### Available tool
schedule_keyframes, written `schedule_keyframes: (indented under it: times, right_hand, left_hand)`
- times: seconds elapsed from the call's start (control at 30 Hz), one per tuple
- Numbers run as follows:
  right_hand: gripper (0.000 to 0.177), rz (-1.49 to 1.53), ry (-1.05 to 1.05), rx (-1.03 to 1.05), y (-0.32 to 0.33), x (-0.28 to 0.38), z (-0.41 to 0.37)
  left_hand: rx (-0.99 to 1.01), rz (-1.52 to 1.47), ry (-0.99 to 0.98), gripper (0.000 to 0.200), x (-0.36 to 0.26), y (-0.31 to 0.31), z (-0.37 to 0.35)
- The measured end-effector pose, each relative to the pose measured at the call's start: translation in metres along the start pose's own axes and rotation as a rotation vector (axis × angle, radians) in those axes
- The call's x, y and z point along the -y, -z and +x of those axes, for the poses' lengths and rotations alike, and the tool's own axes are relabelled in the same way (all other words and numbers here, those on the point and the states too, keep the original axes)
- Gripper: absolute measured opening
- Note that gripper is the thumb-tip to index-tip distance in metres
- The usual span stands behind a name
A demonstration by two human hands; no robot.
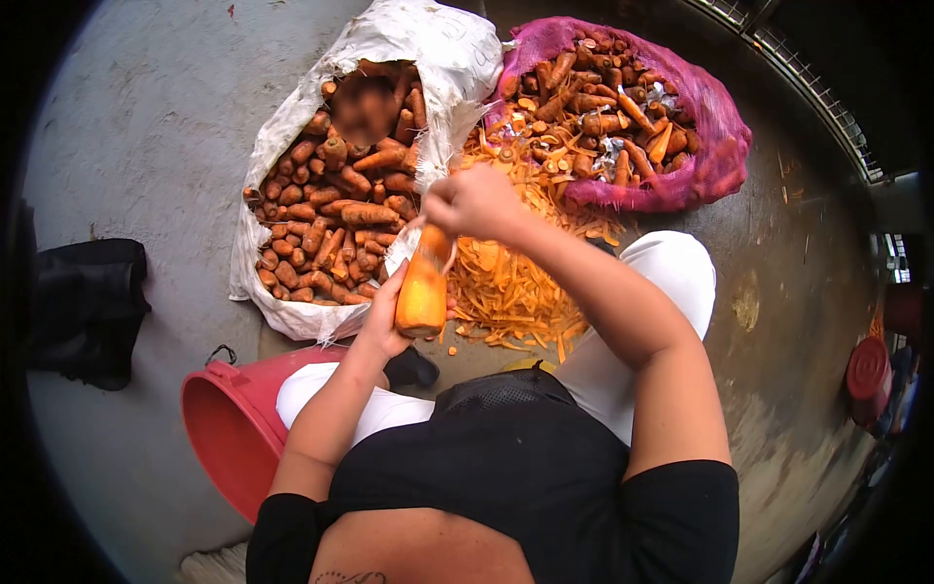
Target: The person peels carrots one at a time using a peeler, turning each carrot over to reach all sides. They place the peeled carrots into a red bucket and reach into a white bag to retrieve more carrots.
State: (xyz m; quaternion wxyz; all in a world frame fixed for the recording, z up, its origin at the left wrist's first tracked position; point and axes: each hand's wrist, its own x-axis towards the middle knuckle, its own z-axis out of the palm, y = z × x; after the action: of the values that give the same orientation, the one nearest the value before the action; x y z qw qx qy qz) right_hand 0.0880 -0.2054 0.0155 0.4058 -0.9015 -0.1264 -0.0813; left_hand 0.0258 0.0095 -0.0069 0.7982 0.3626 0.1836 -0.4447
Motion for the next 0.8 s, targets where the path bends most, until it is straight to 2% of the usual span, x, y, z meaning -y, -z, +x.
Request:
schedule_keyframes:
  times: [0.13,0.47,0.5,0.53,0.6,0.7,0.77,0.8]
  right_hand:
    - [0.024,0.012,0.373,0.070,-0.010,0.032,-0.018]
    - [0.025,-0.011,0.429,-0.066,-0.012,0.018,-0.018]
    - [0.023,-0.026,0.374,-0.065,-0.012,0.014,-0.016]
    - [0.022,-0.040,0.320,-0.064,-0.012,0.006,-0.013]
    - [0.020,-0.155,0.141,-0.028,-0.007,-0.017,-0.003]
    - [0.029,-0.399,-0.303,0.078,0.027,-0.050,0.017]
    - [0.031,-0.434,-0.546,0.015,0.034,-0.074,0.016]
    - [0.032,-0.405,-0.589,-0.018,0.036,-0.070,0.014]
  left_hand:
    - [-0.091,-0.054,0.019,0.043,-0.004,-0.002,0.004]
    - [0.004,-0.090,0.044,0.043,-0.005,-0.016,0.000]
    - [0.029,-0.088,0.046,0.043,-0.008,-0.017,0.000]
    - [-0.128,-0.115,0.023,0.045,-0.011,-0.026,-0.002]
    - [0.008,-0.012,0.052,0.047,-0.011,-0.017,-0.007]
    - [0.137,0.040,0.104,0.054,-0.001,-0.003,-0.013]
    - [0.255,-0.008,0.149,0.056,-0.002,-0.006,-0.022]
    - [0.277,-0.022,0.114,0.063,-0.001,-0.009,-0.025]
